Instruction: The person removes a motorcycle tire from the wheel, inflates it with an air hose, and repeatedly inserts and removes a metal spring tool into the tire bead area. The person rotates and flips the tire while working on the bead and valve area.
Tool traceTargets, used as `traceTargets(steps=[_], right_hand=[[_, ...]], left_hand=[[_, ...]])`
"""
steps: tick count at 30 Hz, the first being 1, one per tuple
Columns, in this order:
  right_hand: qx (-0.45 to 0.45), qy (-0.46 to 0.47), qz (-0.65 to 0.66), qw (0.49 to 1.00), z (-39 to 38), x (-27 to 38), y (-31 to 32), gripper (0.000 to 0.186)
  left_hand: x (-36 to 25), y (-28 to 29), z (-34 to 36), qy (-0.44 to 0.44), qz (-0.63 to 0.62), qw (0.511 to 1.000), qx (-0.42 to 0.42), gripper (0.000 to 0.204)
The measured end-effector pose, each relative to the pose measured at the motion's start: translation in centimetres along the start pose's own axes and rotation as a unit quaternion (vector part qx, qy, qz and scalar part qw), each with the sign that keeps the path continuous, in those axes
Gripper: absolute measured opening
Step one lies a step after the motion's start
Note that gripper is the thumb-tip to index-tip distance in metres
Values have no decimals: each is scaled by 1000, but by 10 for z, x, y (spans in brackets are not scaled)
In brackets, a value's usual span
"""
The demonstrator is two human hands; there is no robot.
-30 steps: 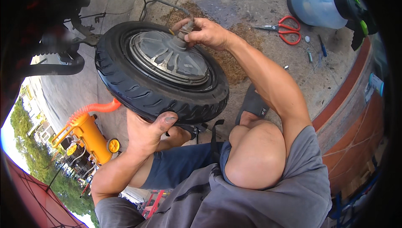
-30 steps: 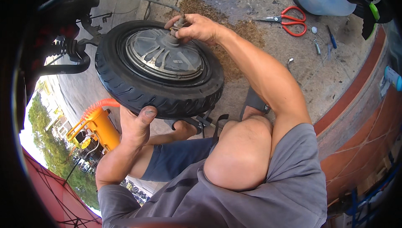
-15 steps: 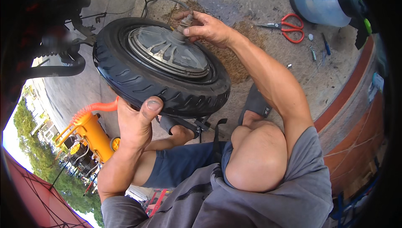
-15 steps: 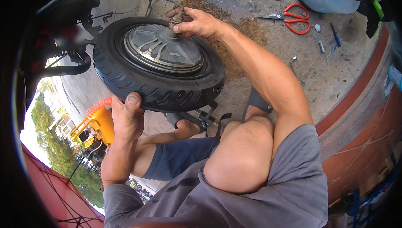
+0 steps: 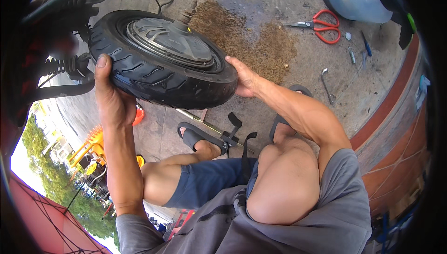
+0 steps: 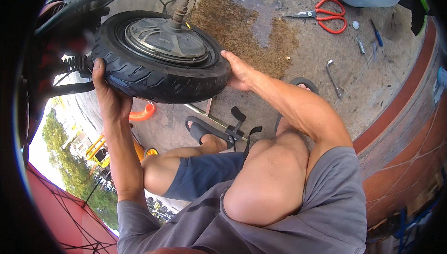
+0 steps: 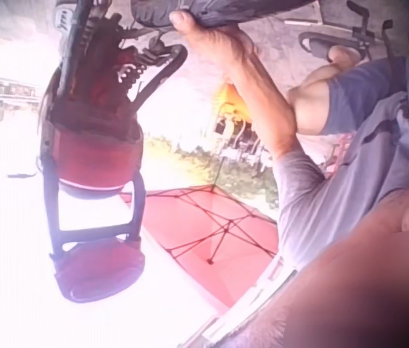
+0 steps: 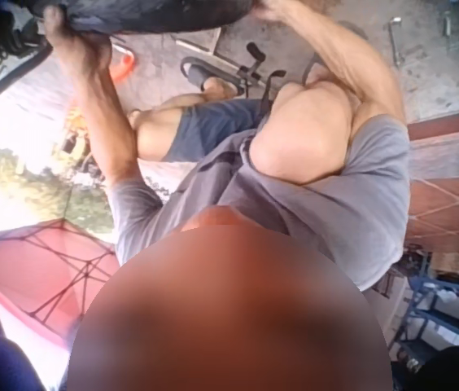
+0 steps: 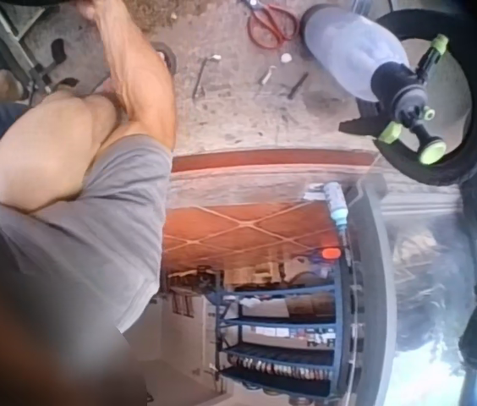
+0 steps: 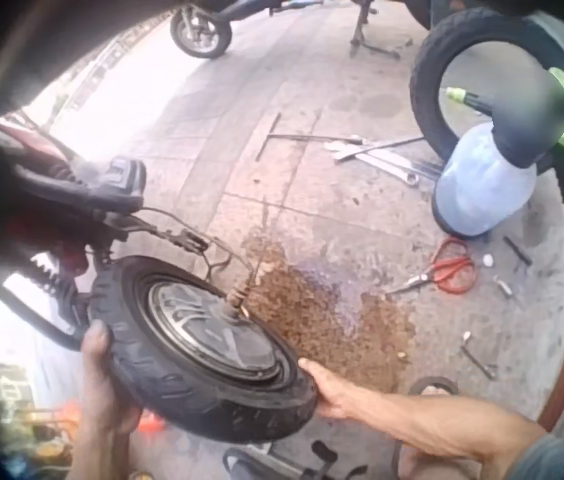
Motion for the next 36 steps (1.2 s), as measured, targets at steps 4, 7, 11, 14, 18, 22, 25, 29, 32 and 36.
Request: traceTargets(steps=[4, 7, 11, 14, 18, 22, 25, 29, 32, 36], right_hand=[[-85, 35, 31, 995, -14, -12, -15, 60], [-107, 36, 35, 993, -47, -16, -23, 53], [-127, 29, 4, 991, -65, 1, -27, 51], [-111, 14, -20, 994, -64, 12, -34, 57], [-115, -57, -69, 989, -56, 17, -27, 62], [-87, 11, -32, 996, -26, 15, -22, 64], [-35, 54, 44, 997, 1, 14, -27, 60], [-41, 64, 91, 993, 7, 12, -36, 54], [-75, 68, 92, 991, -14, 9, -49, 51], [-97, 29, 16, 995, -49, 12, -53, 52]], left_hand=[[-4, 9, 1, 4, -33, 999, 9, 57], [-5, 24, 5, 29, -56, 998, 13, 54], [-7, 35, 11, 46, -91, 995, 9, 57], [-14, 24, 7, 60, -146, 986, 61, 53], [-12, 14, -11, 39, -87, 995, 7, 51], [-6, 7, -7, 35, -65, 997, -19, 51], [-10, 4, 3, 16, -64, 998, -10, 49], [-13, -1, 10, 15, -43, 999, 14, 50], [-19, 4, 7, 8, -52, 999, -1, 48], [-18, 15, -3, 41, -85, 995, 25, 44]])
Point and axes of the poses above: each hand's wrist, its own z-axis towards the middle knuckle, its own y-axis out of the back of the hand, x = y × z, the point moved 5 cm from there along z, towards the middle knuckle, and after that the axes turned 8 degrees about y, right-handed, at the moved point
